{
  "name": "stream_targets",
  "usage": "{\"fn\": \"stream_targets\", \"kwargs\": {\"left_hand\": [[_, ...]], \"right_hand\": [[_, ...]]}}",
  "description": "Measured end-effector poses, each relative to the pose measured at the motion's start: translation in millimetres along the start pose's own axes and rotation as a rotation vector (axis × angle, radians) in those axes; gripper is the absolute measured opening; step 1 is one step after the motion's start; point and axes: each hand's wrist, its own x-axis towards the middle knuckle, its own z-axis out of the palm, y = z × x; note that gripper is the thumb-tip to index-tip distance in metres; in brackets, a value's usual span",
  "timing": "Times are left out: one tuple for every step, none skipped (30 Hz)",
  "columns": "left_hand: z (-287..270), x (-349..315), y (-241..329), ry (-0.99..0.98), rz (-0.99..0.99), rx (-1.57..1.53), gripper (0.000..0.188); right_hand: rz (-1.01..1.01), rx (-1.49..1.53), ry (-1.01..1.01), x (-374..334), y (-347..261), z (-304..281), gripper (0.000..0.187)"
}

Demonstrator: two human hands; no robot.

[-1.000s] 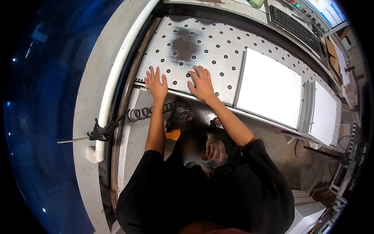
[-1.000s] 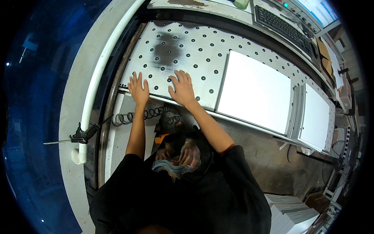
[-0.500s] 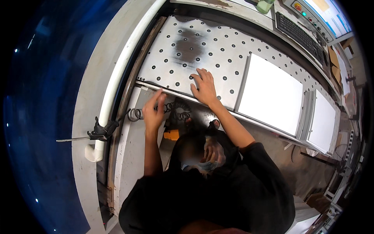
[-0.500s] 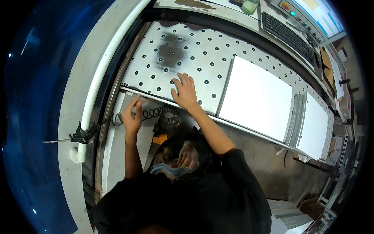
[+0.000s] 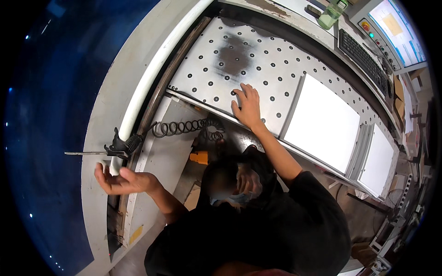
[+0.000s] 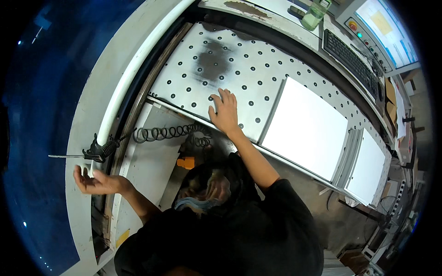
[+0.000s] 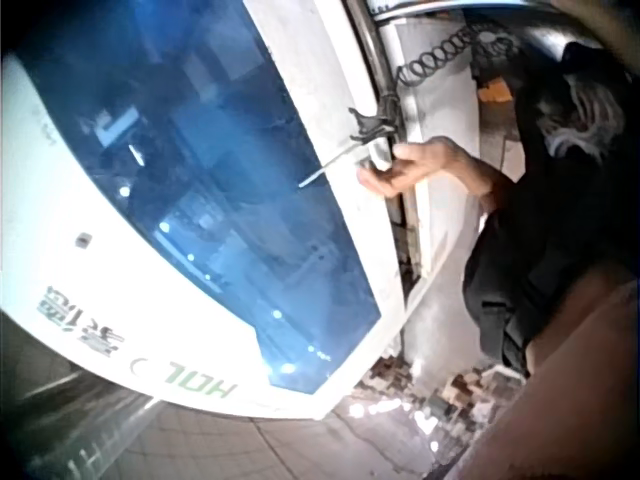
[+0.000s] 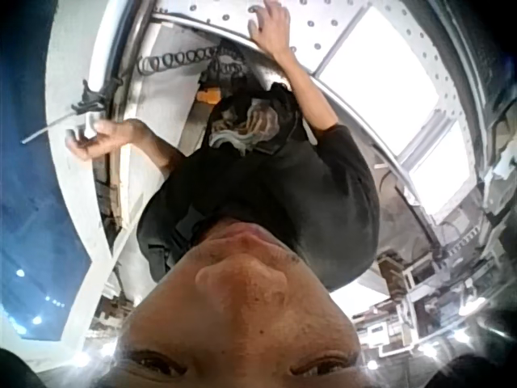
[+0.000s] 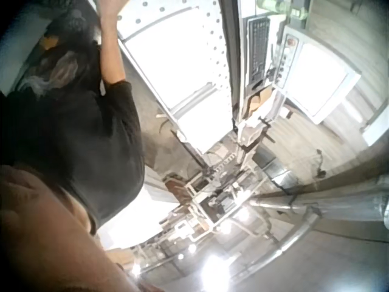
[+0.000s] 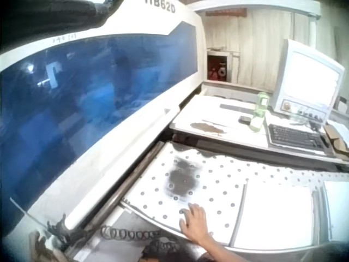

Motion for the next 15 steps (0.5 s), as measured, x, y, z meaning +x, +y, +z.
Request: {"fn": "stream_targets", "kwargs": {"left_hand": [[3, 2, -2, -0.055, -0.019, 0.040, 0.056], [6, 3, -4, -0.110, -0.037, 0.080, 0.062], [12, 1, -1, -0.156, -0.198, -0.043, 0.070], [20, 0, 3, -0.204, -0.358, -0.165, 0.080], [27, 0, 3, -0.247, -0.313, -0.114, 0.084], [34, 0, 3, -0.292, -0.267, -0.068, 0.089], [38, 1, 2, -0.308, -0.297, -0.052, 0.089], [43, 1, 1, -0.323, -0.327, -0.035, 0.088], [46, 2, 0, -0.339, -0.355, -0.015, 0.088], [48, 5, 0, -0.335, -0.361, -0.040, 0.086], [48, 8, -1, -0.330, -0.367, -0.064, 0.084], [47, 9, -2, -0.325, -0.373, -0.084, 0.082], [49, 10, -2, -0.304, -0.342, -0.042, 0.078], [50, 11, -2, -0.305, -0.350, -0.069, 0.078], [50, 11, -2, -0.306, -0.360, -0.094, 0.078]], "right_hand": [[-0.004, -0.002, 0.004, 0, 0, 0, 0.042], [-0.006, -0.004, 0.008, 0, -1, 0, 0.041], [-0.009, -0.010, 0.009, 0, -1, 1, 0.041], [-0.013, -0.010, 0.011, 0, -1, 1, 0.041], [-0.018, -0.009, 0.013, -1, 0, 2, 0.040], [-0.021, -0.012, 0.018, -1, 1, 2, 0.040], [-0.024, -0.011, 0.030, -1, 2, 2, 0.039], [-0.022, -0.010, 0.033, -1, 3, 1, 0.039], [-0.020, -0.008, 0.036, -1, 3, 1, 0.040], [-0.020, -0.005, 0.038, -2, 3, 1, 0.040], [-0.022, -0.004, 0.036, -1, 4, 1, 0.040], [-0.021, -0.006, 0.036, -2, 4, 1, 0.040], [-0.021, -0.007, 0.035, -2, 3, 2, 0.040], [-0.022, -0.008, 0.034, -2, 3, 2, 0.040], [-0.019, -0.009, 0.034, -3, 3, 2, 0.040]]}}
